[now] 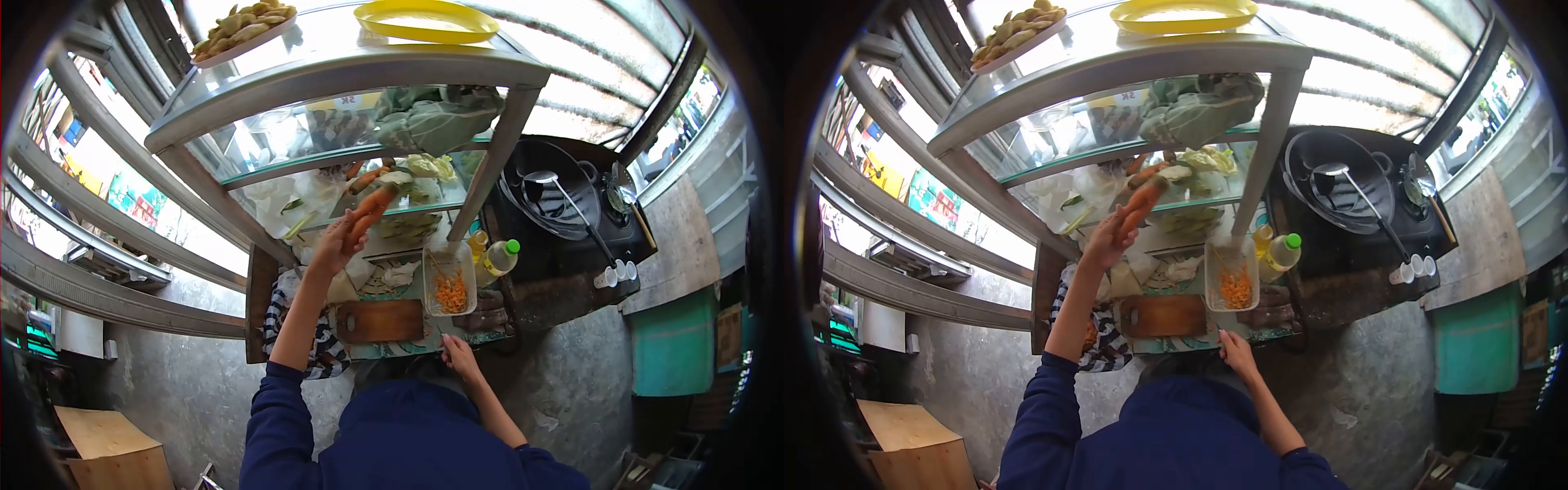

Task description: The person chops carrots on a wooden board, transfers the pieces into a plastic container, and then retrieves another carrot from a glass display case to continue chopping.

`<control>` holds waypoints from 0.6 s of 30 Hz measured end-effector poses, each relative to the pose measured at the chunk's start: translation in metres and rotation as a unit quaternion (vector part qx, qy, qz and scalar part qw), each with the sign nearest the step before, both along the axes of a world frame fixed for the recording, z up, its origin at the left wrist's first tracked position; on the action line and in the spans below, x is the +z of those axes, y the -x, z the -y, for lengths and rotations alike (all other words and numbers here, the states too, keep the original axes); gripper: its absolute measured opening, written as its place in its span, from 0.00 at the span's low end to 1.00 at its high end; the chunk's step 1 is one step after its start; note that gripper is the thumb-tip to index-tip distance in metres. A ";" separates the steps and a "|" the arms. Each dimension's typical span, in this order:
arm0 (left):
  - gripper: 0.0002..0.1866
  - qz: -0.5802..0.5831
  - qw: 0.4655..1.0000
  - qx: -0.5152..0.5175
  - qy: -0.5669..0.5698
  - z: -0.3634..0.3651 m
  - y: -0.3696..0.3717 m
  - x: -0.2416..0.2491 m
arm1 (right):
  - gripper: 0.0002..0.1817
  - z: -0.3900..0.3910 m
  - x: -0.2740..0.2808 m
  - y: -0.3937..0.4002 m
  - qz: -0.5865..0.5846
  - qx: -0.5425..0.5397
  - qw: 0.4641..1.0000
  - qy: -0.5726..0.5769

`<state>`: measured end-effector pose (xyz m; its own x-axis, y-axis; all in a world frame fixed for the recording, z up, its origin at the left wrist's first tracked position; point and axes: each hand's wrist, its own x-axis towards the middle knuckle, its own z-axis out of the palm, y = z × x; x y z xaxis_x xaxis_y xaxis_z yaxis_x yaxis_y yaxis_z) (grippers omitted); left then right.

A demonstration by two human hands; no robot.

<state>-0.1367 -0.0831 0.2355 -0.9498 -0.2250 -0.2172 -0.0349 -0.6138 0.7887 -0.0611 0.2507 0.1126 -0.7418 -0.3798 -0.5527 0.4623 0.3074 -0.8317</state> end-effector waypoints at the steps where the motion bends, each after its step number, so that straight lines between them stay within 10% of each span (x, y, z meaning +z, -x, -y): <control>1: 0.19 -0.011 0.998 -0.056 -0.033 0.003 -0.002 0.002 | 0.21 0.003 0.002 -0.008 0.014 -0.003 1.000 -0.001; 7: 0.15 -0.062 0.978 -0.194 -0.053 0.027 0.016 -0.014 | 0.21 0.014 0.012 -0.036 0.037 -0.021 0.999 0.000; 18: 0.15 -0.059 0.965 0.018 0.256 0.035 0.083 -0.027 | 0.19 0.010 0.003 -0.076 0.047 -0.154 0.987 0.008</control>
<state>-0.2200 -0.1180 0.2086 -0.9508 -0.3071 0.0403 0.0878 -0.1425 0.9859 0.0144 0.2406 0.1156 -0.7696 -0.1541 -0.6196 0.6065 0.1270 -0.7849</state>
